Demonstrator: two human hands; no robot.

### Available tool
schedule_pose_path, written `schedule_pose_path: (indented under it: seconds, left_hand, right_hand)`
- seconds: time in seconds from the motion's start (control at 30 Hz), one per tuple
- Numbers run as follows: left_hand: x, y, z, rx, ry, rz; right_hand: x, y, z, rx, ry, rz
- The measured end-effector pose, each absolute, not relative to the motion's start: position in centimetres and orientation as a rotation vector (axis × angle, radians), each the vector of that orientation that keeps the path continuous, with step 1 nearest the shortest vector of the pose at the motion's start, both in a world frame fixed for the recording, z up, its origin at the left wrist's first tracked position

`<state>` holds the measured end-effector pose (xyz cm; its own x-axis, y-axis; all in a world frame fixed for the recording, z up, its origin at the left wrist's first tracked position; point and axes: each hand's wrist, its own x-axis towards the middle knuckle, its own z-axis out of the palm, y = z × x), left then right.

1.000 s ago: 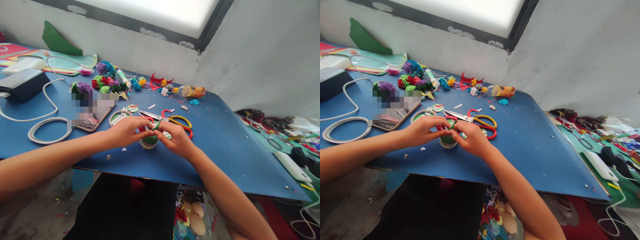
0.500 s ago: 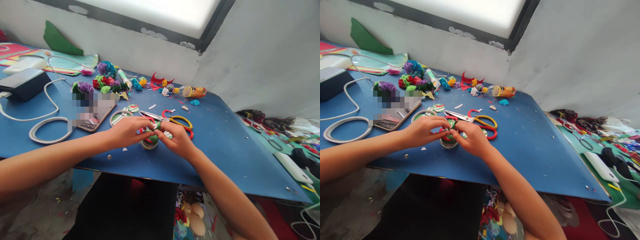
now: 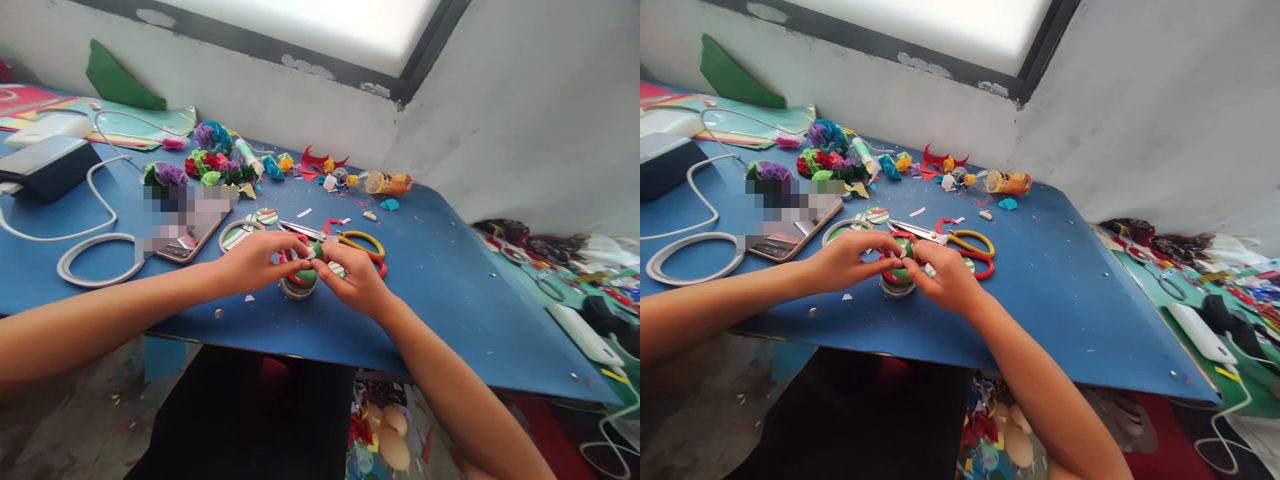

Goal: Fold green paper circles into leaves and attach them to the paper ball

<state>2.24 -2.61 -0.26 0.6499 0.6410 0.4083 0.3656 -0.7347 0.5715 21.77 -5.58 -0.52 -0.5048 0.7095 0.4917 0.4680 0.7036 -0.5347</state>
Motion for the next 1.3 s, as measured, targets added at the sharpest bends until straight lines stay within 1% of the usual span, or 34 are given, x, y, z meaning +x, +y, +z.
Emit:
schedule_pose_path:
  seconds: [0.47, 0.7, 1.0, 1.3]
  left_hand:
    - [2.18, -2.38, -0.62, 2.433, 0.747, 0.819]
    - [2.09, -2.37, -0.54, 2.448, 0.735, 0.764]
    - [1.85, -2.46, -0.48, 2.724, 0.729, 0.646]
    - [1.64, -2.43, -0.48, 2.861, 0.734, 0.638]
  right_hand:
    - [21.91, -5.46, -0.6, -0.917, -2.236, 0.393]
    - [22.05, -5.61, -0.6, -0.944, -2.268, 0.427]
    - [22.15, -5.59, -0.37, -0.99, -2.398, 0.484]
    - [21.98, -5.62, -0.16, -1.041, -2.402, 0.577]
